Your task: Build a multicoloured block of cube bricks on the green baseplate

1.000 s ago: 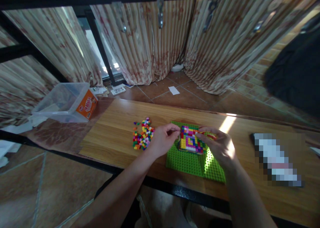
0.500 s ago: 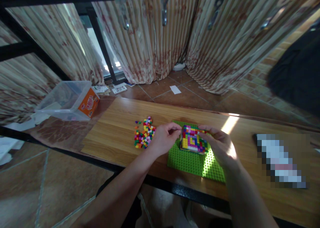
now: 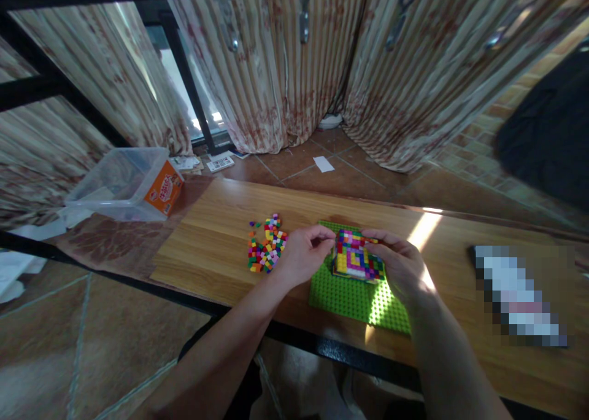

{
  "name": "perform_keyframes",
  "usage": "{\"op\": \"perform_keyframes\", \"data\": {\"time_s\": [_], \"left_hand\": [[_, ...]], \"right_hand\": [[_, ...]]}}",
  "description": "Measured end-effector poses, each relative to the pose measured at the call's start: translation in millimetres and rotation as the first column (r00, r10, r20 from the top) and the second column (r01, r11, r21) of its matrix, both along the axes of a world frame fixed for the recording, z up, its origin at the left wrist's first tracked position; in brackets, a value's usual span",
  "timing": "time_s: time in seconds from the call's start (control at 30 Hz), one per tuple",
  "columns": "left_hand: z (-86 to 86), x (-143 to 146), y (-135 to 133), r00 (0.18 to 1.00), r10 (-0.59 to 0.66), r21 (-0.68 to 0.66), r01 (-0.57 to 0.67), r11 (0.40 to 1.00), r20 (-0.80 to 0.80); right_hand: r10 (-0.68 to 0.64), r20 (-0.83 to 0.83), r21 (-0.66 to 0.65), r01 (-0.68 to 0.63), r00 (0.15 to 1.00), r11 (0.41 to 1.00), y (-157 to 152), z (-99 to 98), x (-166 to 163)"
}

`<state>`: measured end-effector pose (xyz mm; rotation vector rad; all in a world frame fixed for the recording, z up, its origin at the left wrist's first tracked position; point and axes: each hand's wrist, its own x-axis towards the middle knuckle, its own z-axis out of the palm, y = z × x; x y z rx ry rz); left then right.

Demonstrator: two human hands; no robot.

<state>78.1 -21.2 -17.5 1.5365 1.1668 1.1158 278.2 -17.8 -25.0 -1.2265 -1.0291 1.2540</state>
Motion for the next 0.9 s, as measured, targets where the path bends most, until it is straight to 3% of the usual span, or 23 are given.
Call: {"op": "perform_keyframes", "data": {"time_s": [0.6,0.73,0.9], "left_hand": [[-3.5,-7,5,0.999,0.022,0.03,-0.02,0.999,-0.045],[4.8,-31,12,0.986,0.034,0.054,-0.025,0.998,-0.166],[13.0,-62,17,0.91,-0.081,0.033,0.104,0.994,-0.406]], "right_hand": [[-0.014,-0.097,-0.084,0.006,0.995,0.996,0,-0.2,-4],[0.0,-0.086,-0.07,-0.006,0.996,0.998,-1,-0.3,-3],[-0.055,-0.047,0.017,0.056,0.997,0.998,2,-4.3,4]]}}
